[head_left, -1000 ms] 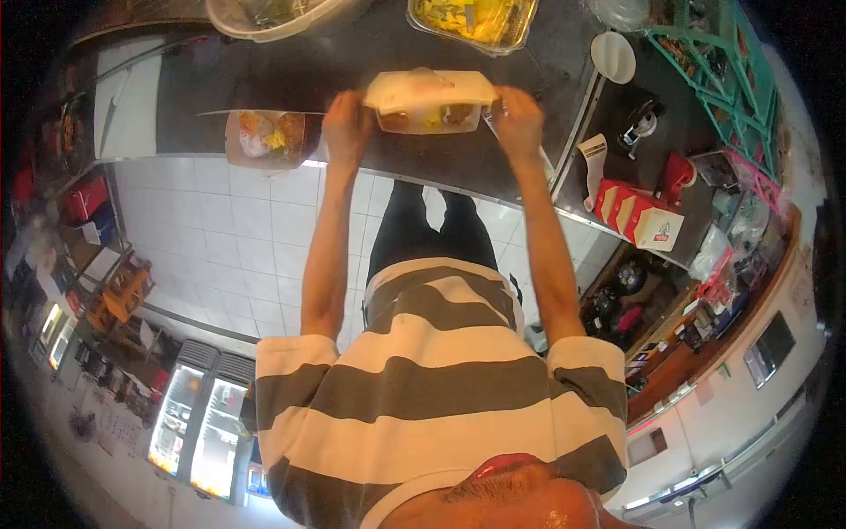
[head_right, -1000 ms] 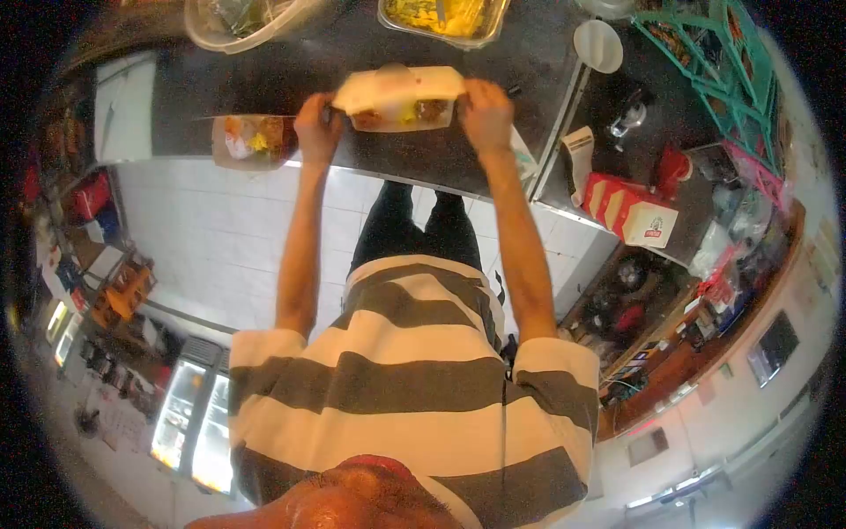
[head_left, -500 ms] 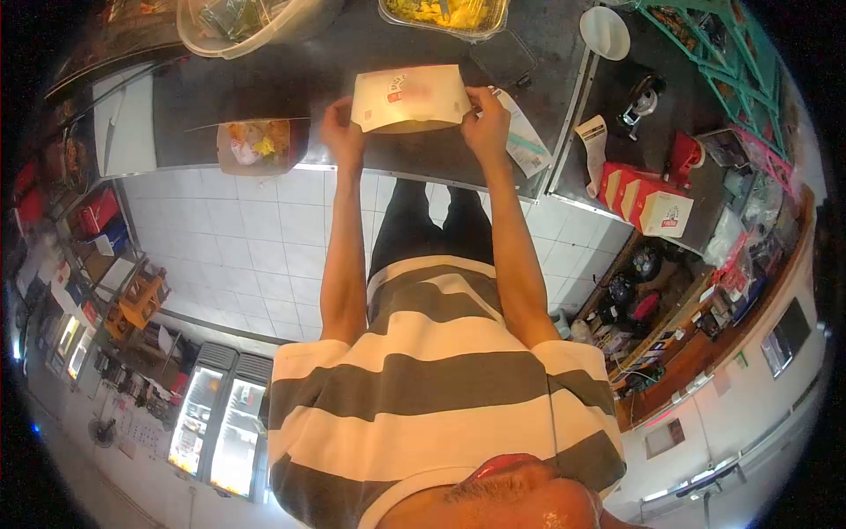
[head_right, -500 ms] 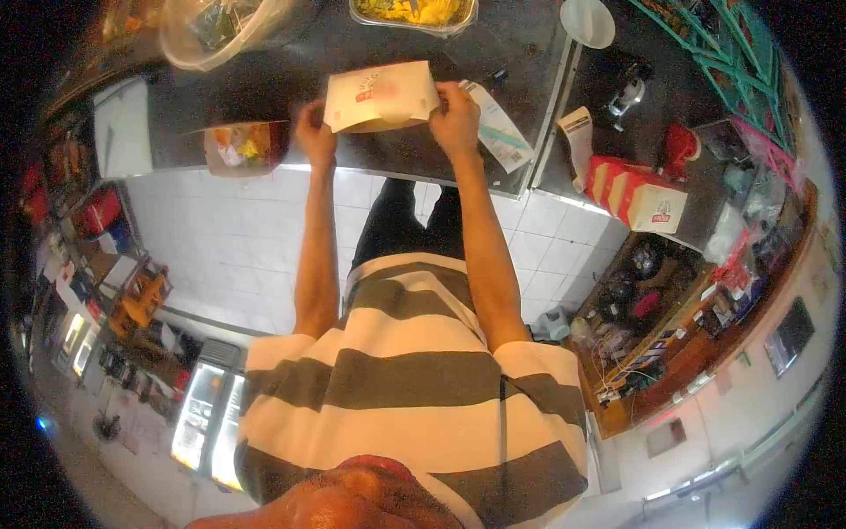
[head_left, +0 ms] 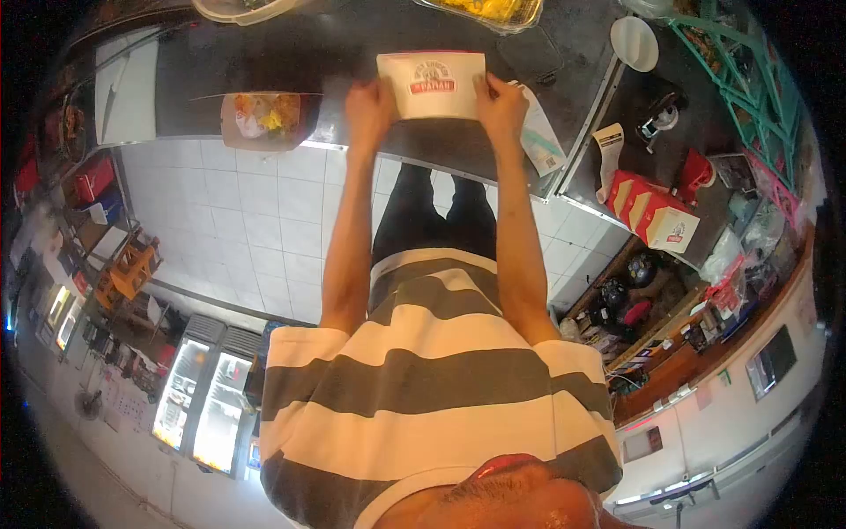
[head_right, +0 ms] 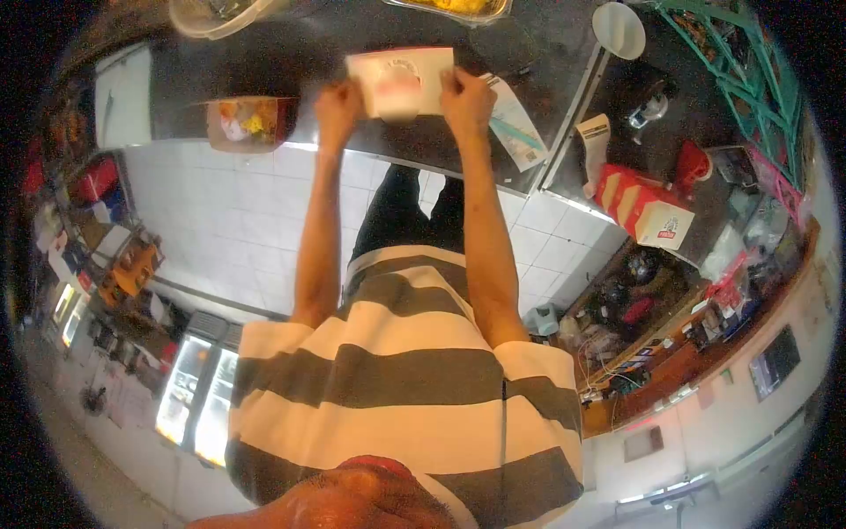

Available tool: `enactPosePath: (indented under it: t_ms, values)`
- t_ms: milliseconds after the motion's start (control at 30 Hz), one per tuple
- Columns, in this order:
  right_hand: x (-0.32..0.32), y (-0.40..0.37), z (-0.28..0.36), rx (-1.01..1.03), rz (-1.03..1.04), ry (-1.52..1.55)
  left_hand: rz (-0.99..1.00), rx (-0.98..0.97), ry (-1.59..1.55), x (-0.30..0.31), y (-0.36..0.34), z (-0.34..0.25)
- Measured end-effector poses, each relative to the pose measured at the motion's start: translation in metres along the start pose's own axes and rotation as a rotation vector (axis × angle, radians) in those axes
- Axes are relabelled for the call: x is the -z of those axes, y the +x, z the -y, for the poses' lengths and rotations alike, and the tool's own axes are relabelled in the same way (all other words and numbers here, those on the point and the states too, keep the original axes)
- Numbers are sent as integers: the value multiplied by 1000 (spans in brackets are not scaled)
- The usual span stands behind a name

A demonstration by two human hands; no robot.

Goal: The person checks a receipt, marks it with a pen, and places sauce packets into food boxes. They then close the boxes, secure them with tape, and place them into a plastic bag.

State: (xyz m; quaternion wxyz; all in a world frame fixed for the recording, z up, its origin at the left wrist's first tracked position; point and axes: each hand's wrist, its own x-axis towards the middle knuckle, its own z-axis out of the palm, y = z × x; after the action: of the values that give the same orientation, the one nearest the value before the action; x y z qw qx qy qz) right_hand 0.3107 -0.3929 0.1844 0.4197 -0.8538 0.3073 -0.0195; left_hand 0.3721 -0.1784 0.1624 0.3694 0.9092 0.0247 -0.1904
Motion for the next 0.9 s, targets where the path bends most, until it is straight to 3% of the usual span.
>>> enactPosePath:
  t_ms: [33, 100, 200, 300, 367, 400, 467, 500, 533, 567, 633, 700, 900]
  values:
    - [-9, -4, -6, 41, -64, -38, -1, 4, 1, -10, -6, 9]
    - [-14, -4, -1, 59, -50, -67, -238, -102, -105, -23, -9, 6]
    - [-24, -9, -8, -33, 4, -24, -197, -129, -70, -18, -1, 7]
    - [-31, -6, -14, 86, -81, -61, -183, -160, -86, -24, -1, 23]
    - [-18, -5, 0, -20, 136, -276, -149, -172, -77, -24, 2, 29]
    - [-17, -4, 1, -20, 135, -276, -217, -281, 44, -16, 0, 18]
    - [-19, 8, 3, 494, -61, -292, -301, -395, 160, -3, 17, -3]
    - [-19, 8, 1, 488, -52, -296, -184, -566, 362, 1, 19, -7]
    - [-19, 8, -1, 573, 86, -411, -55, -733, 562, 4, 14, -8]
    - [-20, 10, -4, 662, 224, -522, -45, -726, 559, 6, 11, -4]
    - [-11, 28, -17, 714, 244, -498, 169, -780, 554, 16, 27, 4]
    - [12, 35, -12, 790, 467, -330, 236, -837, 570, 37, 36, 3]
    - [29, 59, -10, 865, 587, -344, 391, -890, 489, 50, 55, -3]
